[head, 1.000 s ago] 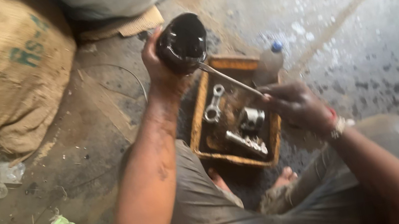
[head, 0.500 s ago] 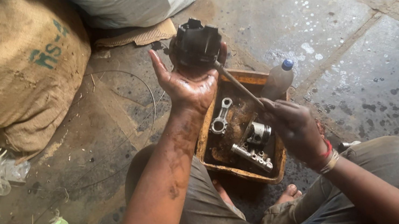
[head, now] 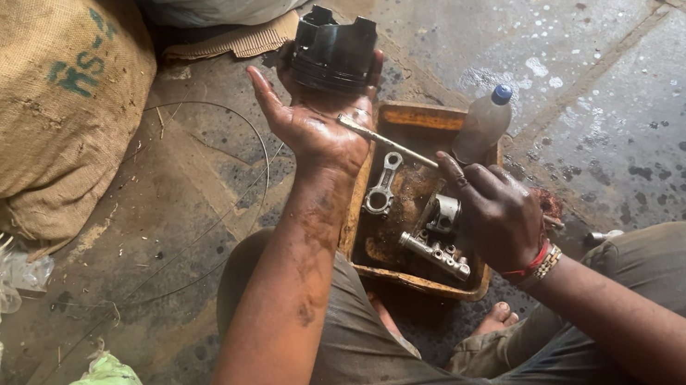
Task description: The person scrubs a cylindrical engine part with a metal file while seated on the floor. They repeatedly rotate the part and scrape its inner and outer surfaces, occasionally dipping the file into a plastic bottle of liquid.
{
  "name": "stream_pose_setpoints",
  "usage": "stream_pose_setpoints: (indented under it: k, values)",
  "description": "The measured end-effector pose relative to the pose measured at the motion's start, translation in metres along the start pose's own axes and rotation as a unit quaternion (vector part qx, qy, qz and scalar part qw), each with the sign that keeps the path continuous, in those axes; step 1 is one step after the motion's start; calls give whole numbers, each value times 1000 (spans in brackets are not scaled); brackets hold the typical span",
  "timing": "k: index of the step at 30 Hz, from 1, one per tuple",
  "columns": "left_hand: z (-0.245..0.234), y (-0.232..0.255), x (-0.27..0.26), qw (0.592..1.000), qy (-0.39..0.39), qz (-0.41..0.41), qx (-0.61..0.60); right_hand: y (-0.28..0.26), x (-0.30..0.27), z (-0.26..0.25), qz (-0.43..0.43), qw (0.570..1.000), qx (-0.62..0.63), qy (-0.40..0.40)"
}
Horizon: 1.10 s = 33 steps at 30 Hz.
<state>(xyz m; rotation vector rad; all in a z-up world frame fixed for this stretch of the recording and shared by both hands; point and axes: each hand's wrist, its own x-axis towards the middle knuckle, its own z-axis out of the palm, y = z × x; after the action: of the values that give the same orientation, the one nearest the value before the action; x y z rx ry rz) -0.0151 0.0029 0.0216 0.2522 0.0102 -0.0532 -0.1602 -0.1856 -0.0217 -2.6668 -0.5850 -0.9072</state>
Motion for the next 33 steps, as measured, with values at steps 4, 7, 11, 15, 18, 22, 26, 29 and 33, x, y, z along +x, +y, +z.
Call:
stream_pose_setpoints:
  k: [4, 7, 11, 15, 18, 22, 26, 29, 33]
  values:
    - [-1, 2, 2, 1000, -8, 11, 17, 2, 3, -8, -9, 1000, -23, 4]
    - [-5, 4, 3, 1000, -8, 15, 23, 3, 2, -10, -13, 999, -41, -7]
    - [-11, 6, 7, 999, 10, 27, 40, 12, -3, -6, -17, 998, -60, -31]
    - [-19, 9, 13, 998, 15, 38, 57, 39, -9, 5, -45, 994, -66, -80]
    - [-21, 16, 17, 1000, 0, -3, 3, 72, -9, 6, -51, 994, 79, -63]
    - [-18, 15, 19, 1000, 1, -21, -18, 92, -12, 6, 150, 853, 471, -167]
    - [-15, 5, 13, 998, -17, -47, -36, 75, -15, 18, 323, 730, 558, -228]
    - [-14, -1, 5, 992, -58, -100, -47, 65, -12, 28, 340, 619, 669, -233]
    - [-13, -10, 0, 994, -49, -91, -47, 67, -6, 34, 395, 507, 704, -302]
